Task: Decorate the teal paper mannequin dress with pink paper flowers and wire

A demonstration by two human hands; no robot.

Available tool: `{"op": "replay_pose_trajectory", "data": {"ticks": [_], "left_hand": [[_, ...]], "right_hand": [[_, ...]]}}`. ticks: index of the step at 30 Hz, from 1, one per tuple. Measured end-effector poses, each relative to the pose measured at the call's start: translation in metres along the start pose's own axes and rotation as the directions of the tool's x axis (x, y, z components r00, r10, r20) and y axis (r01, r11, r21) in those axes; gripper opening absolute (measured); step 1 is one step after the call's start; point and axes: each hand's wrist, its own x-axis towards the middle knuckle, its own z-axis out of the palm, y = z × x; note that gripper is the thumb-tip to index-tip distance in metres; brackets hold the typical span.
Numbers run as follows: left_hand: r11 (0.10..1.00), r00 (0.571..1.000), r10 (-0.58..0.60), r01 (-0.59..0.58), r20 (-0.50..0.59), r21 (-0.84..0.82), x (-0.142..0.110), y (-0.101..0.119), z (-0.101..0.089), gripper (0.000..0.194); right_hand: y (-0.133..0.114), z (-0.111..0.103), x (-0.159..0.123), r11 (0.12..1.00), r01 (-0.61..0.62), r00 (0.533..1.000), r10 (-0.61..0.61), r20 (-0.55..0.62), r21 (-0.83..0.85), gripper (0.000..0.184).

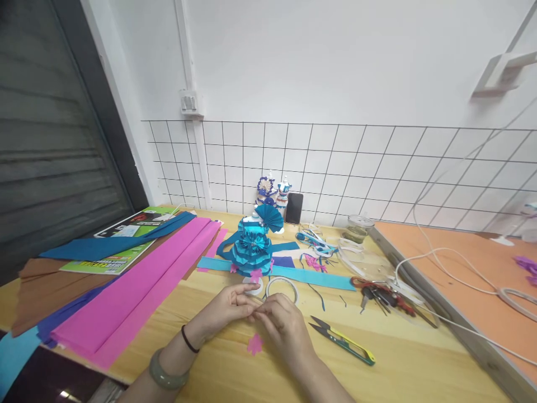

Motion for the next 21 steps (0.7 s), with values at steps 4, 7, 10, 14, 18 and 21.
{"op": "replay_pose_trajectory", "data": {"ticks": [4,7,10,14,18,21], "left_hand": [[1.000,1.000,0.018,-0.018,0.024,-0.025,-0.001,0.001,0.001,0.059],[0.999,1.000,-0.005,0.006,0.024,-0.038,-0.001,0.004,0.003,0.055],[0.998,0.999,-0.036,0.038,0.029,-0.042,-0.001,0.006,0.005,0.053],[0.998,0.999,-0.035,0.037,0.022,-0.054,-0.001,0.005,0.005,0.055],[0.998,0.999,-0.030,0.032,0.029,-0.059,-0.001,0.003,0.003,0.055],[0.998,0.999,-0.020,0.022,0.033,-0.065,-0.001,0.002,0.003,0.053]], "right_hand": [[0.001,-0.001,0.000,0.999,-0.048,0.999,0.048,-0.021,0.000,0.010],[0.002,-0.002,0.001,0.998,-0.061,0.998,0.061,-0.035,0.000,0.012],[0.004,-0.003,0.001,0.998,-0.060,0.998,0.061,-0.022,0.006,0.015],[0.007,-0.004,0.001,0.997,-0.075,0.997,0.075,0.002,0.016,0.014],[0.010,-0.003,0.000,0.995,-0.085,0.996,0.086,-0.003,0.044,0.010],[0.011,-0.003,0.000,0.994,-0.104,0.995,0.104,-0.003,0.036,0.009]]}}
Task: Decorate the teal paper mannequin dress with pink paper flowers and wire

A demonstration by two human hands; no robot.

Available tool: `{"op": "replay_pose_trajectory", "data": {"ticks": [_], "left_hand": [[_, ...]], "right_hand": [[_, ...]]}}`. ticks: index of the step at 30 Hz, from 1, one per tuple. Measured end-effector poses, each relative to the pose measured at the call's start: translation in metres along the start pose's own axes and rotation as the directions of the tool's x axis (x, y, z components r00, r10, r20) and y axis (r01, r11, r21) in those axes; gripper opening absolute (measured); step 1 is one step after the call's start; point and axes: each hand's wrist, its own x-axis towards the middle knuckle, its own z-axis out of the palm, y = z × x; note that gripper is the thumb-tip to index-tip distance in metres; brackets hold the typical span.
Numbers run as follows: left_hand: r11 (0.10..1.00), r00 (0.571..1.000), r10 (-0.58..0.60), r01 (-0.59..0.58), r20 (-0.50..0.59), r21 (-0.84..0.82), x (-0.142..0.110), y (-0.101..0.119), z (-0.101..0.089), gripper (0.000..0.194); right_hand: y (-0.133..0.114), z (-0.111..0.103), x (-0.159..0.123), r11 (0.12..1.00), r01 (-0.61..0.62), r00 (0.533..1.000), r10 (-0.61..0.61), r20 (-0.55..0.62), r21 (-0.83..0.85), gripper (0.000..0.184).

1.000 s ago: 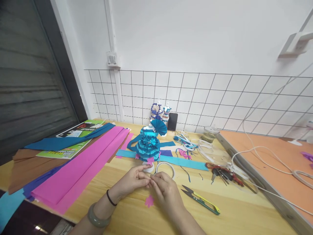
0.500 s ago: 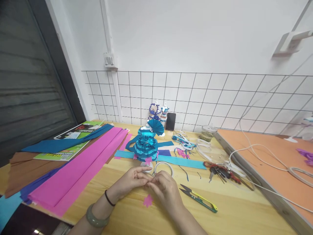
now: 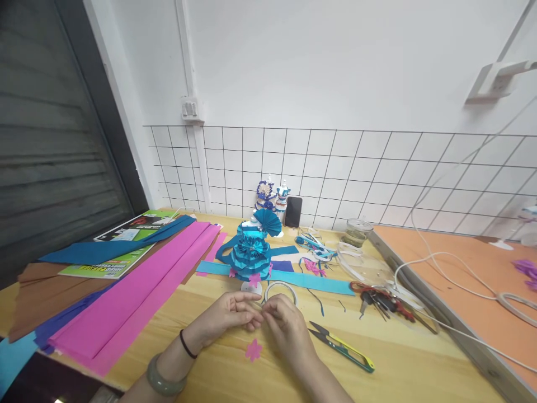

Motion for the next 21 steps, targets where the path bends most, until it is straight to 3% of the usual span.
{"op": "replay_pose_trajectory", "data": {"ticks": [21], "left_hand": [[0.999,1.000,0.005,-0.005,-0.005,0.046,0.0001,0.0018,0.0021,0.048]], "right_hand": [[-0.0003,0.0003,-0.0028,1.000,0.014,1.000,-0.014,0.010,-0.010,0.020]]}}
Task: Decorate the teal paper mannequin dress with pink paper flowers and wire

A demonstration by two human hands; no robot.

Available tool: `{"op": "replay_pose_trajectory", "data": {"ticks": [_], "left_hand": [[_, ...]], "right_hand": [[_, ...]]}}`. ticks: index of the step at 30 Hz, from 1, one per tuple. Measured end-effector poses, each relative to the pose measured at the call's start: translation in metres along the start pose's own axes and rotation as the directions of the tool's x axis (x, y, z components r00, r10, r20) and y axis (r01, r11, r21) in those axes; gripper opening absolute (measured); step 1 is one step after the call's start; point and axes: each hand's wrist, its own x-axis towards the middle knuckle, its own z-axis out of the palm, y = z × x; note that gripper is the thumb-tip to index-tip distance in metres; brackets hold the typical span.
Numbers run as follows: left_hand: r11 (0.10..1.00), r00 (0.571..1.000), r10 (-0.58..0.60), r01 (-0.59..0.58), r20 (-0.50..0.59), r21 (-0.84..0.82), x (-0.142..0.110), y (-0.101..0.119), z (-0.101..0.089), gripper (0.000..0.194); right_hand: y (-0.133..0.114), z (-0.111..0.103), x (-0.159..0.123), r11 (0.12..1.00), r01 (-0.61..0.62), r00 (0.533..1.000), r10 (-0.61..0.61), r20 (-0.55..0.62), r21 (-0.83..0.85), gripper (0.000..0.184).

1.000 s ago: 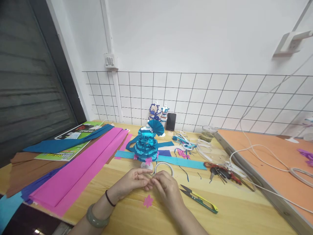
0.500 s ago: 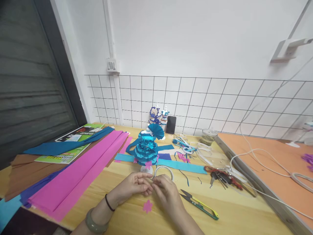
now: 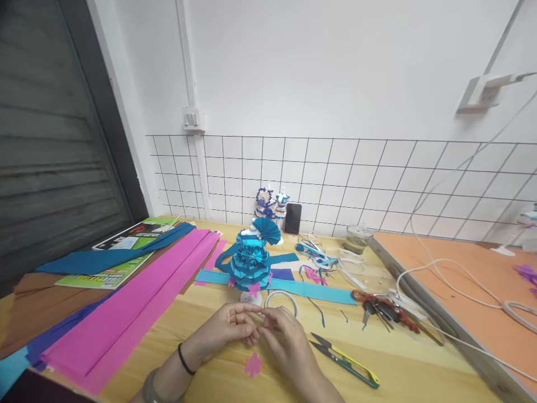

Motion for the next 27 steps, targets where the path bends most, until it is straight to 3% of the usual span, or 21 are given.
{"op": "replay_pose_trajectory", "data": {"ticks": [4,9,19,27], "left_hand": [[1.000,1.000,0.013,-0.013,-0.014,0.012,0.000,0.000,0.000,0.047],[1.000,1.000,0.014,-0.014,0.008,0.014,0.001,-0.001,0.001,0.048],[1.000,1.000,-0.008,0.008,-0.026,-0.001,0.003,-0.005,0.001,0.049],[0.999,0.998,-0.015,0.017,-0.064,0.030,0.001,-0.003,0.001,0.052]], "right_hand": [[-0.001,0.000,-0.002,1.000,-0.027,0.999,0.027,-0.034,0.001,0.018],[-0.007,0.004,-0.003,0.997,-0.081,0.997,0.080,0.007,0.014,0.019],[-0.012,0.008,-0.005,0.999,-0.037,0.998,0.036,0.050,0.010,0.011],[-0.008,0.012,-0.004,0.990,-0.105,0.993,0.100,0.054,0.091,0.027]]}}
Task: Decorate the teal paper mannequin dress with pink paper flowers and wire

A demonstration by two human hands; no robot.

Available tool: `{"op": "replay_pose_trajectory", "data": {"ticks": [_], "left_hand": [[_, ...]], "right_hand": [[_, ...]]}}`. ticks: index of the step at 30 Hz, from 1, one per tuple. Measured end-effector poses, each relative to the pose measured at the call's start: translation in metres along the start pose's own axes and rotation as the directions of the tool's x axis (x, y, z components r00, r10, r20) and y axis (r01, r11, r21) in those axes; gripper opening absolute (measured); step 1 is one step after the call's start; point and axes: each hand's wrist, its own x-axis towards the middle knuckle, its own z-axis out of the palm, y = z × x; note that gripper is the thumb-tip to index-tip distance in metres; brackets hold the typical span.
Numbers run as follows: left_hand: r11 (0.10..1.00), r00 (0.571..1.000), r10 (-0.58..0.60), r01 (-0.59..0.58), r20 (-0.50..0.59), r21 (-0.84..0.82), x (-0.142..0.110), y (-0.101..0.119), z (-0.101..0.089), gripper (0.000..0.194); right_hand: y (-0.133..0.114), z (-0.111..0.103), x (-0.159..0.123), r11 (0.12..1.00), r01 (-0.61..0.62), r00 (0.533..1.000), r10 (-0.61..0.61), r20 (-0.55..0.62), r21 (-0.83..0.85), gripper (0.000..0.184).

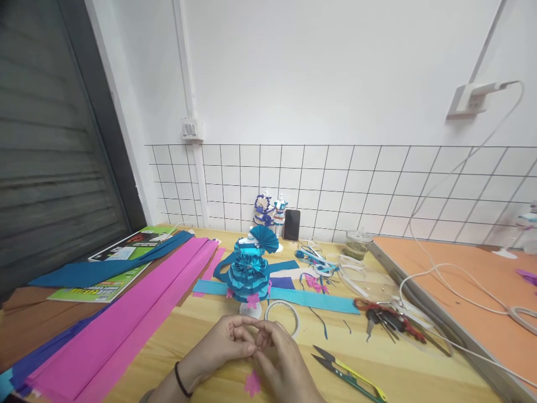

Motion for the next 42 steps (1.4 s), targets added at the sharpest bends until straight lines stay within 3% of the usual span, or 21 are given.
{"op": "replay_pose_trajectory", "data": {"ticks": [7,14,20,26,34,42], "left_hand": [[0.998,0.998,0.045,-0.043,-0.040,0.043,0.004,-0.002,-0.002,0.057],[0.998,0.998,0.057,-0.057,-0.010,0.026,0.001,0.004,0.000,0.061],[0.994,1.000,0.012,-0.011,-0.017,0.108,0.001,0.002,-0.002,0.058],[0.987,0.998,0.031,-0.021,-0.058,0.157,0.002,-0.002,-0.003,0.053],[0.993,0.998,0.046,-0.042,-0.033,0.107,0.004,-0.007,-0.001,0.052],[0.988,0.998,0.012,-0.021,0.057,0.155,0.000,-0.001,0.000,0.042]], "right_hand": [[-0.007,-0.005,0.002,1.000,0.016,0.998,-0.016,0.054,0.003,0.031],[-0.007,-0.008,0.003,0.997,0.073,0.990,-0.070,0.121,-0.019,0.011],[-0.004,-0.006,0.003,0.995,0.093,0.987,-0.086,0.138,-0.041,0.005],[-0.008,-0.009,0.003,0.998,0.028,0.995,-0.022,0.100,-0.059,0.008],[-0.007,-0.013,0.005,0.998,0.015,0.991,-0.008,0.132,-0.057,0.018],[-0.007,-0.015,0.005,0.984,0.145,0.989,-0.140,0.047,-0.107,0.018]]}}
